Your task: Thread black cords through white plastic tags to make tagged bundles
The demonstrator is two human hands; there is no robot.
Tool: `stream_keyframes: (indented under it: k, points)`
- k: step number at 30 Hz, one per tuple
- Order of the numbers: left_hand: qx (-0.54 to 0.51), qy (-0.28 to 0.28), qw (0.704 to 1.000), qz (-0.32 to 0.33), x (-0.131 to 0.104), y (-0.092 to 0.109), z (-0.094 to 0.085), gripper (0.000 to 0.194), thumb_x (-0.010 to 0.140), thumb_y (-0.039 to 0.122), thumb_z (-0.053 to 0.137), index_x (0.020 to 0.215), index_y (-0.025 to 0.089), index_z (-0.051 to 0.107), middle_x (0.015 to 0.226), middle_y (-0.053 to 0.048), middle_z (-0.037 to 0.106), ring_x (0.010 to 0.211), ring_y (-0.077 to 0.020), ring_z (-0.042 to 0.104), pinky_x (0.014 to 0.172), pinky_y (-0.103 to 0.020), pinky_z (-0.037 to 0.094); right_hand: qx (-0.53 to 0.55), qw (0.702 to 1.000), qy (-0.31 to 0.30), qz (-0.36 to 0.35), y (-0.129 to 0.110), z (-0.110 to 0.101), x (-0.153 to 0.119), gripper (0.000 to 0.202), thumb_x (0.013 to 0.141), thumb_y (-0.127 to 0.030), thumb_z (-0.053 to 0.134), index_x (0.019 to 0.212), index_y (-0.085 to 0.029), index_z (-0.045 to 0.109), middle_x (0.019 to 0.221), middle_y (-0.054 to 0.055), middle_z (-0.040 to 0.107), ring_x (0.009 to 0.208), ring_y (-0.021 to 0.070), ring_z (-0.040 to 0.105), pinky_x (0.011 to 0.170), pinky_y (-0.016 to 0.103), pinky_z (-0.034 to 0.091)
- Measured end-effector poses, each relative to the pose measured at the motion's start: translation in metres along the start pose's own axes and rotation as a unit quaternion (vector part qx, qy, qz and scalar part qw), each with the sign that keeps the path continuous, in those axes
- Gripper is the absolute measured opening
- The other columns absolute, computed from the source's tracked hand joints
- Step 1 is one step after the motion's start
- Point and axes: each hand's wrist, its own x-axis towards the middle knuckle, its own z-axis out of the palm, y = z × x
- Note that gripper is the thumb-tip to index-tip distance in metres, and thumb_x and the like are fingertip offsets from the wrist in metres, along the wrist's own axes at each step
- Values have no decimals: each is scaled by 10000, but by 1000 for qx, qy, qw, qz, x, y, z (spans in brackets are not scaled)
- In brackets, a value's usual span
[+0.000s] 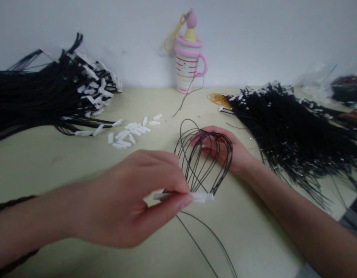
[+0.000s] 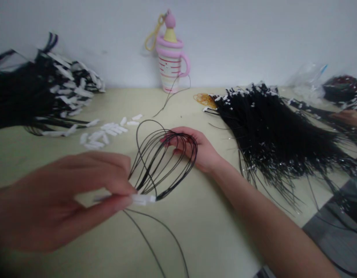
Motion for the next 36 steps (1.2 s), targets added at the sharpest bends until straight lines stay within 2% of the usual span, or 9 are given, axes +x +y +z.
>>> stream_keyframes:
  k: [2,4,7,10,12,17,24,29,36]
  points:
    - [83,-63,994,44,-2,-1,9,181,813,158,483,690,166,615,617,-17,596,651,-142,539,609,-278,424,42,999,18,7,-4,-6,2,247,763,-234,602,1009,-241,597,1084,23,641,949,152,624,740,267,518]
    - [110,-92,989,24,-2,-7,17,224,833,182,449,680,164,611,607,-17,573,630,-144,517,577,-285,394,38,998,39,-15,-7,-11,4,283,783,-215,570,1063,-254,576,1127,21,626,1018,148,598,830,298,491]
    - [26,-58,990,-123,3,-25,24,210,813,238,469,643,170,570,557,14,534,519,-101,464,490,-240,338,-60,986,131,-86,-5,-7,5,229,775,-190,568,1001,-201,601,968,36,674,919,136,625,799,284,485]
    - [-112,-23,946,-305,10,-45,26,232,791,314,500,613,170,539,496,32,522,436,-74,417,425,-205,294,-180,960,176,-119,-2,7,1,172,759,-168,566,922,-149,616,794,35,669,739,118,627,661,240,485]
    - [-168,0,918,-359,14,-54,25,257,778,351,518,601,166,548,481,31,517,408,-65,370,400,-204,252,-245,947,163,-124,-1,19,-5,164,758,-162,551,905,-130,616,737,32,652,656,107,605,596,223,470]
    - [-217,44,897,-382,16,-58,24,220,750,336,558,612,168,588,457,35,509,386,-59,307,384,-217,195,-332,929,107,-122,-5,46,-22,60,732,-167,558,774,-130,578,618,-11,580,501,56,490,460,167,381]
    - [-226,60,897,-376,15,-57,25,260,754,329,556,551,167,555,462,33,488,424,-65,340,422,-225,225,-409,903,-99,-81,-2,65,-31,156,777,-271,560,705,-140,602,564,-37,526,492,36,415,473,164,315]
    - [-261,86,869,-411,17,-55,23,263,735,317,571,523,165,538,470,32,483,433,-64,337,424,-222,221,-425,896,-110,-69,-2,65,-31,134,802,-240,527,746,-149,609,620,-29,552,537,45,431,509,175,311]
    - [-306,108,850,-414,20,-56,21,254,712,302,589,512,153,544,469,33,488,432,-58,339,419,-208,226,-378,921,-86,-44,-4,65,-30,102,795,-184,516,705,-137,529,581,-51,476,509,28,400,497,153,303]
